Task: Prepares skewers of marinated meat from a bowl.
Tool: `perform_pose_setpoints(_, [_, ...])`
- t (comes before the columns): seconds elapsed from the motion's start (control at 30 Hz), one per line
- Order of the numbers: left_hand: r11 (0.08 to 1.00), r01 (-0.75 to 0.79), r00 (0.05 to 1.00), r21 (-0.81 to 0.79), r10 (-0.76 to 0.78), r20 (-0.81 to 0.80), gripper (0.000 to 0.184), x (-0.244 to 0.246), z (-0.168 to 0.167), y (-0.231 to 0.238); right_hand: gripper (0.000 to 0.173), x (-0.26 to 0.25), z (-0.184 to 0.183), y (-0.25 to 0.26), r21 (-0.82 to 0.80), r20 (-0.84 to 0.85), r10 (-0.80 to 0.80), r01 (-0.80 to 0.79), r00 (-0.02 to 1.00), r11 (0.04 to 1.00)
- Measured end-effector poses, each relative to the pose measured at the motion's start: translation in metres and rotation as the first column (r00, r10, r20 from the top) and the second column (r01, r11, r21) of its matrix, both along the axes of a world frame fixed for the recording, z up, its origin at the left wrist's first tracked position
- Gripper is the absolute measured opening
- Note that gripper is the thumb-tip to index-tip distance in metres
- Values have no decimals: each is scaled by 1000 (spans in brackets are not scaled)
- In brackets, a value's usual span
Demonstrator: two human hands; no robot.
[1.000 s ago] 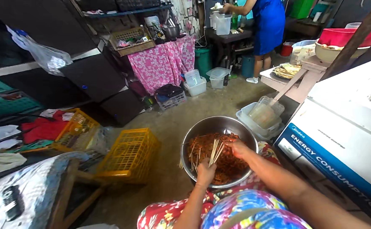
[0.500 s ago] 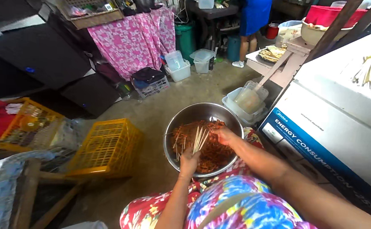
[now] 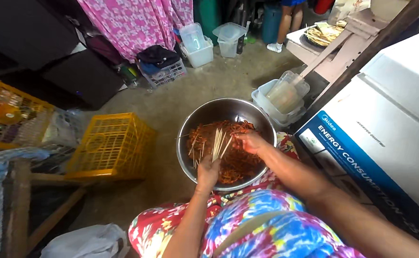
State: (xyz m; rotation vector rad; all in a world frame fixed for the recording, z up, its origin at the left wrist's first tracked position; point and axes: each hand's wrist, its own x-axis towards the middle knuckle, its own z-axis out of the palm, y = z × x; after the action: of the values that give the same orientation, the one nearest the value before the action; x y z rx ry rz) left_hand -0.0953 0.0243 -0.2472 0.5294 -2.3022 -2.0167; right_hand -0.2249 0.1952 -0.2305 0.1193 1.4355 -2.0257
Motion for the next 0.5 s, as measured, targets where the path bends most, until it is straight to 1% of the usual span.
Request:
perform_pose_setpoints(0.1, [1000,8,1000,-14,-8,8,9,0,1,0,15,1,-4,-1,20,-107,38,-36,994,999])
perform_pose_setpoints(0.17, [1000,10,1000,-13,-10,2,10,0,3,1,14,1,-5,-3,48,-136,30,-23,990,999])
perform_pose_setpoints(0.33, [1000,-11,1000,-13,10,-18,11,2,5,5,11,1,-4,-4,38,-105,25,-21,994,999])
perform_pose_setpoints(0.5, [995,11,1000,-95,-12,-1,14,2,4,4,11,2,-4,-5,35,-50,1,0,999,999])
